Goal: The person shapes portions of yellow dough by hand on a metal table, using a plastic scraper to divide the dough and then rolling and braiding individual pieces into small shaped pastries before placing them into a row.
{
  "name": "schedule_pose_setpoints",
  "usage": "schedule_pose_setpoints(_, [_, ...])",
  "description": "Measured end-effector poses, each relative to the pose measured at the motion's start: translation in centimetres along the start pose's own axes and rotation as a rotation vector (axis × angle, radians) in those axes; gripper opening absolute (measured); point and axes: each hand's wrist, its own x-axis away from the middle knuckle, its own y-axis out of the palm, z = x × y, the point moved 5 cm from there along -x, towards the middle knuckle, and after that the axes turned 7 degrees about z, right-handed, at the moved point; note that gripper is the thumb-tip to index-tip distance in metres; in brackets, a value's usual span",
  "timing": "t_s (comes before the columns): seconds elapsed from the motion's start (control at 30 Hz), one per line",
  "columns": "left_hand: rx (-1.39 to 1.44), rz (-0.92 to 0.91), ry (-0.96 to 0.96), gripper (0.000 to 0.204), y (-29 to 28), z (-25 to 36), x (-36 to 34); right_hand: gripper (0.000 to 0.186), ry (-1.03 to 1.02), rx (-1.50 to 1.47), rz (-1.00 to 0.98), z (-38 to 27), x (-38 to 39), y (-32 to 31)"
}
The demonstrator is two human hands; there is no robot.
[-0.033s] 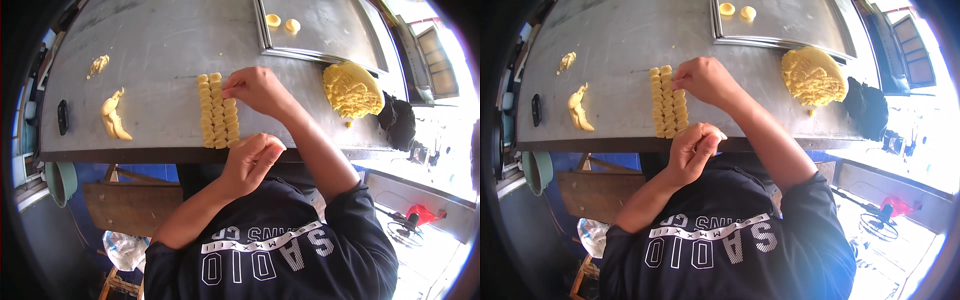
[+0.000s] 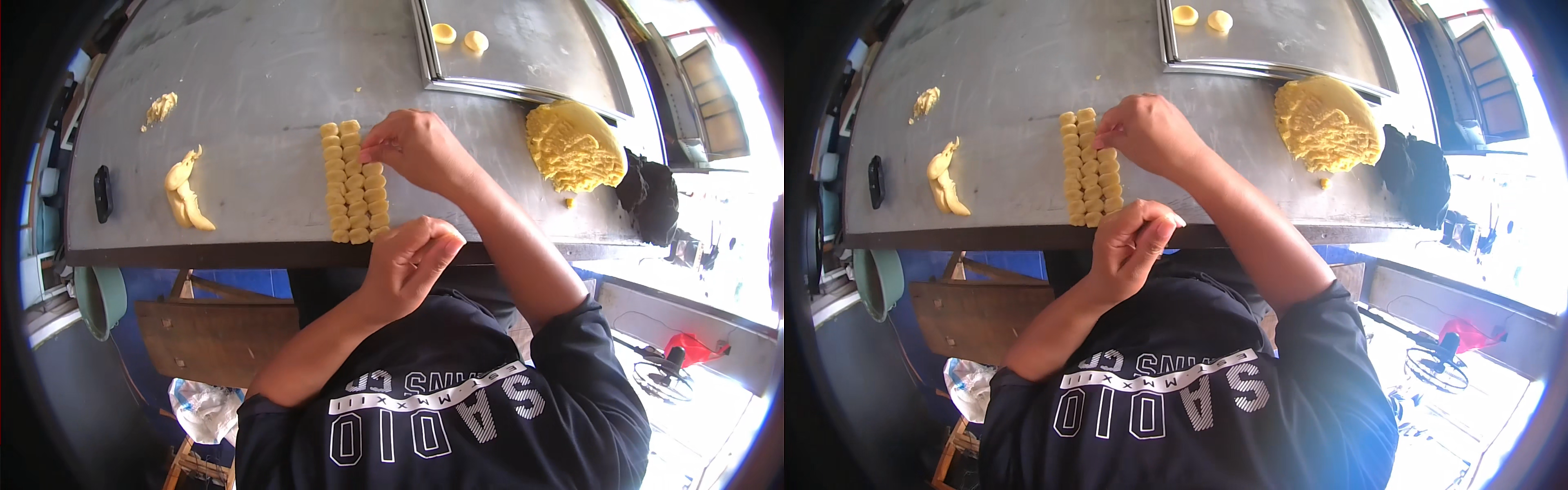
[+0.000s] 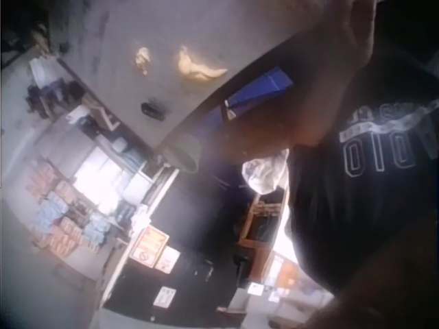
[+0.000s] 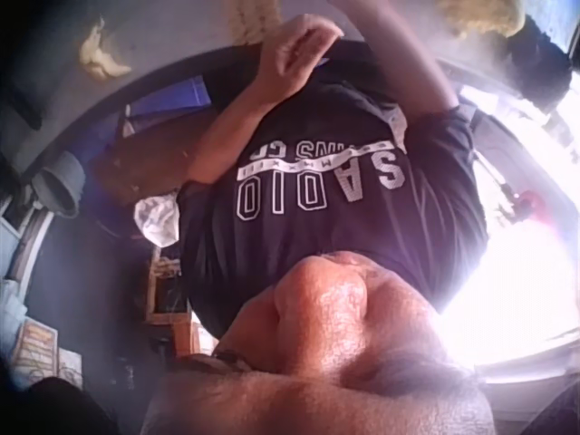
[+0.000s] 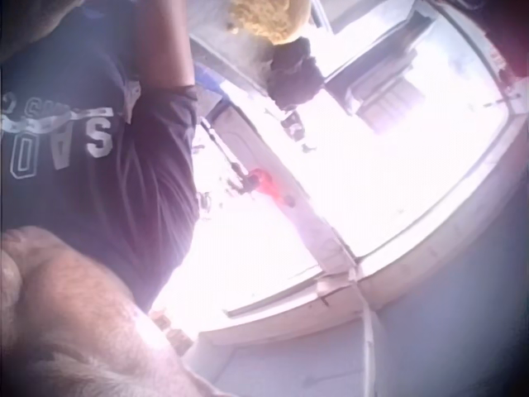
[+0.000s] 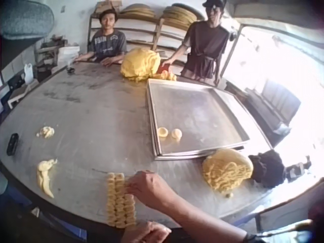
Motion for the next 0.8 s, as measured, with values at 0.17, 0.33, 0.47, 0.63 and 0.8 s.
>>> schedule_pose_setpoints(0.17, [0.413,0.306,-0.066,0.046,-1.2,-0.8,-0.5,0.016,-0.36,0.041,0.317,-2.7,4.7,-2.6])
schedule_pose_setpoints(0.33, [0.463,0.322,-0.057,0.044,-1.5,-1.0,-1.5,0.02,-0.479,-0.164,0.057,-4.0,8.2,-4.1])
schedule_pose_setpoints(0.47, [0.126,0.299,0.135,0.031,-1.9,-1.2,-1.8,0.02,-0.454,0.057,0.166,-5.6,8.4,-5.4])
schedule_pose_setpoints(0.63, [0.073,0.455,0.127,0.028,-1.3,0.1,-1.7,0.035,-0.322,-0.018,0.351,-5.7,7.2,-2.9])
schedule_pose_setpoints(0.8, [0.15,0.257,0.097,0.033,-1.1,-0.5,-0.9,0.046,-0.325,0.362,0.432,-4.0,2.2,-3.1])
